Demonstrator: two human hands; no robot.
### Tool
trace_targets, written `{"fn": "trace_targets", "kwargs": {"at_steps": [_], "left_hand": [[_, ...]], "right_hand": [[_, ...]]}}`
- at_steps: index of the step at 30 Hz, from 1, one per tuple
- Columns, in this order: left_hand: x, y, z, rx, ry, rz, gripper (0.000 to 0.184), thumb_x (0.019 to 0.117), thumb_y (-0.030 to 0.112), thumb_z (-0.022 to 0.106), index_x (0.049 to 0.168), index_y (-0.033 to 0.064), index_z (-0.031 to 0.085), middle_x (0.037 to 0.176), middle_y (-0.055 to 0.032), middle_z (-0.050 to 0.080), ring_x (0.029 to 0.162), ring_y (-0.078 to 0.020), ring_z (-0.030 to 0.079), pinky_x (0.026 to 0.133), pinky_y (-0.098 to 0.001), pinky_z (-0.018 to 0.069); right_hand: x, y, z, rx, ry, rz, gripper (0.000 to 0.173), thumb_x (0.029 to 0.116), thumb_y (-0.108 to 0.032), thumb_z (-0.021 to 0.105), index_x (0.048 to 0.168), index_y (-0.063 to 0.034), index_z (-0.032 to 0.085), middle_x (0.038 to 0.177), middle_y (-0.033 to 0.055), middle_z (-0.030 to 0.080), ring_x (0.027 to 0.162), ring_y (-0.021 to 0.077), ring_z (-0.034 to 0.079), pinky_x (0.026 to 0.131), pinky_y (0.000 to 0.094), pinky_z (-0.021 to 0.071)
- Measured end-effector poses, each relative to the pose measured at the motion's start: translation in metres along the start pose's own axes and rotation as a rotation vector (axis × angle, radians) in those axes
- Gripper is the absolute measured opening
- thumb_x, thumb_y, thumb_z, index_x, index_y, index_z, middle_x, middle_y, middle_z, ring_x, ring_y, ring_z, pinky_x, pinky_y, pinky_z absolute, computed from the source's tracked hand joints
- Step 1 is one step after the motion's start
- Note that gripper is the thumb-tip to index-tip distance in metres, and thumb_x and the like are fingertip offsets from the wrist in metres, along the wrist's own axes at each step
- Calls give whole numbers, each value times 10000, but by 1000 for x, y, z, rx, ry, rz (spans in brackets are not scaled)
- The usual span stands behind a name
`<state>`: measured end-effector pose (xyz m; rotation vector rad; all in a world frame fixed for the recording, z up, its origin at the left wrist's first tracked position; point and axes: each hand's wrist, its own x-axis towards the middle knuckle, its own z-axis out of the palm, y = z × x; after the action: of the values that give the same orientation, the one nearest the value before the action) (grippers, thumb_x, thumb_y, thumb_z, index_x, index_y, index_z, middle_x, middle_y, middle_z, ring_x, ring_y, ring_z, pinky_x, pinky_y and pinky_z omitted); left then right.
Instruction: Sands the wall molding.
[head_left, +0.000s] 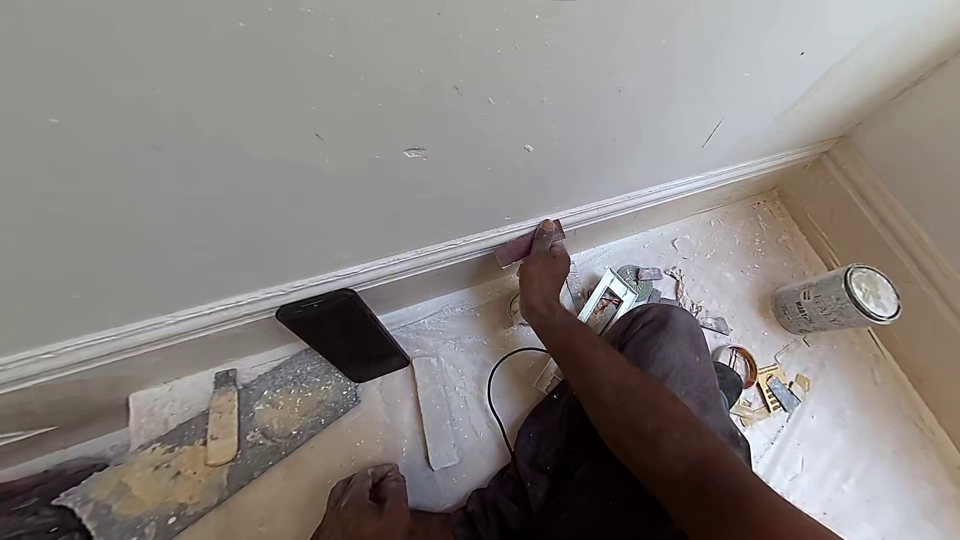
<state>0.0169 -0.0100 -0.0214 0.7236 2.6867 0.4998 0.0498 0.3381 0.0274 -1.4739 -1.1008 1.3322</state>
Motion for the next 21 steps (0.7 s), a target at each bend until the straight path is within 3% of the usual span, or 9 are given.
{"fn": "trace_targets", "kwargs": {"at_steps": [2,6,8,10,13,15,18,21], "left_hand": [[-4,-3,-2,-16,17,7,314,983,206,510,1012,-3,741,1078,-244,691,1063,-420,652,866,-620,480],[-1,0,2,-16,21,-12,323,978,225,504,1013,9,741,1082,-238,690,1058,-423,653,868,-649,465],[2,4,4,-4,18,-20,329,969,233,505,1006,9,743,1076,-240,693,1056,-435,652,868,-670,453],[5,7,5,20,-8,-31,336,968,246,509,1024,13,746,1088,-240,694,1071,-437,653,881,-686,448],[5,6,4,24,-27,-33,333,973,241,510,1041,15,745,1115,-241,689,1091,-429,646,894,-675,447],[1,0,2,11,-11,-27,330,977,229,503,1035,10,743,1111,-240,692,1091,-425,646,885,-660,454],[-6,-2,-2,-2,17,-21,333,987,227,498,1032,3,740,1097,-245,690,1077,-430,648,875,-655,459],[-2,2,2,7,28,-34,337,974,238,493,1016,14,741,1093,-240,693,1068,-432,651,871,-671,451]], "right_hand": [[15,-8,-17,-28,22,-30,534,1130,-398,309,1154,6,657,894,147,670,812,240,650,757,462,548],[86,-26,-56,45,294,73,603,1110,-504,292,997,-21,636,763,98,578,647,209,559,603,427,487],[98,-29,-63,25,362,52,606,1106,-514,319,1009,-23,659,830,120,634,753,235,626,695,456,516],[74,-20,-50,-101,285,-38,623,1118,-468,279,994,12,658,810,146,645,762,264,648,710,482,535],[7,-4,-15,-118,1,-87,539,1126,-409,319,1080,8,656,830,137,651,794,244,652,750,469,551],[-12,3,3,-48,-64,-36,519,1115,-444,357,963,-29,629,754,96,590,701,210,598,664,438,505],[14,-10,-18,-70,38,-10,578,1126,-424,309,1025,17,669,824,144,650,778,255,641,732,487,533],[71,-26,-51,17,226,82,600,1110,-505,290,981,-30,633,732,84,553,600,200,522,570,415,463]]}}
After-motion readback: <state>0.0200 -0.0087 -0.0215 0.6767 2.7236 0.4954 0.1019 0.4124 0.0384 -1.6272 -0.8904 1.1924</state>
